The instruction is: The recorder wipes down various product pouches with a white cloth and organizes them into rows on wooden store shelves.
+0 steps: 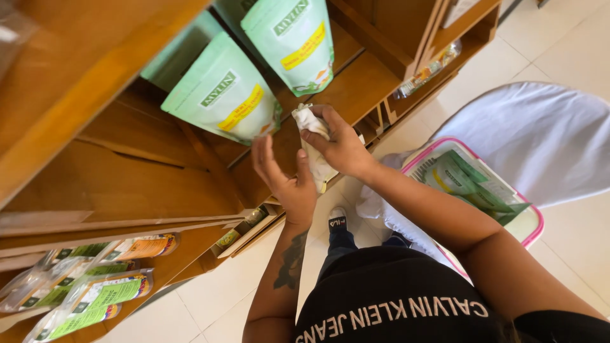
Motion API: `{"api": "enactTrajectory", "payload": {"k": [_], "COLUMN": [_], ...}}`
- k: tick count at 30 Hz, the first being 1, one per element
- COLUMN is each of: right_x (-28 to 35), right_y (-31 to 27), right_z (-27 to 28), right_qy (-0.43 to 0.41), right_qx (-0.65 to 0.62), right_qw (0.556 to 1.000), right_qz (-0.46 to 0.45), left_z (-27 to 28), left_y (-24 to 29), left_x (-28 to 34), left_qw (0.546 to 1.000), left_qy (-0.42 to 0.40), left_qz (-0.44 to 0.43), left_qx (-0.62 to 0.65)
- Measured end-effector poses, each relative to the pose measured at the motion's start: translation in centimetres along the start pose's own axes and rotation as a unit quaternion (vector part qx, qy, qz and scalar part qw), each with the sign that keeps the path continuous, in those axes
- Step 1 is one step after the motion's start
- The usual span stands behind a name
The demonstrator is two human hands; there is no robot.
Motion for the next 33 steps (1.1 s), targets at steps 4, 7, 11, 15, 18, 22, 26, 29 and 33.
{"api": "enactTrajectory", "payload": {"k": [4,7,11,15,18,22,26,29,33], "right_x": [2.4,4.6,8.1,12.7,16.1,22.1,27.2,29.3,30.3], "right_y": [1.0,2.4,5.7,9.7,14.5,22.1,28.1,30.4,35.4], "right_z": [2.5,5.1,9.4,12.7,14.7,16.8,18.4,20.4,21.6], "right_qy": [0.02,0.049,0.083,0.181,0.219,0.258,0.186,0.167,0.014], "right_qx": [-0.03,-0.064,-0.126,-0.209,-0.169,-0.131,0.059,0.145,0.232], "right_qw": [0.999,0.995,0.979,0.932,0.923,0.903,0.89,0.88,0.856], "right_qz": [-0.025,-0.059,-0.137,-0.234,-0.267,-0.318,-0.413,-0.421,-0.462], "left_z": [-3.2,-6.2,-10.1,-14.2,-17.5,-20.9,-23.3,-24.9,-26.5], "left_y": [0.9,1.9,3.0,2.3,1.5,-0.3,-2.1,-3.7,-4.8], "left_x": [2.1,4.1,7.6,13.0,18.1,25.5,31.9,35.3,37.0], "left_qw": [0.995,0.984,0.962,0.934,0.902,0.847,0.781,0.756,0.709], "left_qy": [-0.06,-0.125,-0.2,-0.306,-0.39,-0.486,-0.589,-0.634,-0.692], "left_qz": [-0.005,0.0,0.03,0.052,0.075,0.104,0.154,0.126,0.125], "left_qx": [0.075,0.123,0.184,0.175,0.166,0.186,0.134,0.101,0.052]}}
Point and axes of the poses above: each hand's wrist, its own x-axis away from the middle knuckle, its own z-axis out of the back of the hand, y = z × x, the point moved 2 cm from there along -x, towards the middle knuckle, and after that the axes turned 10 degrees about x, right-handed, at the moved point
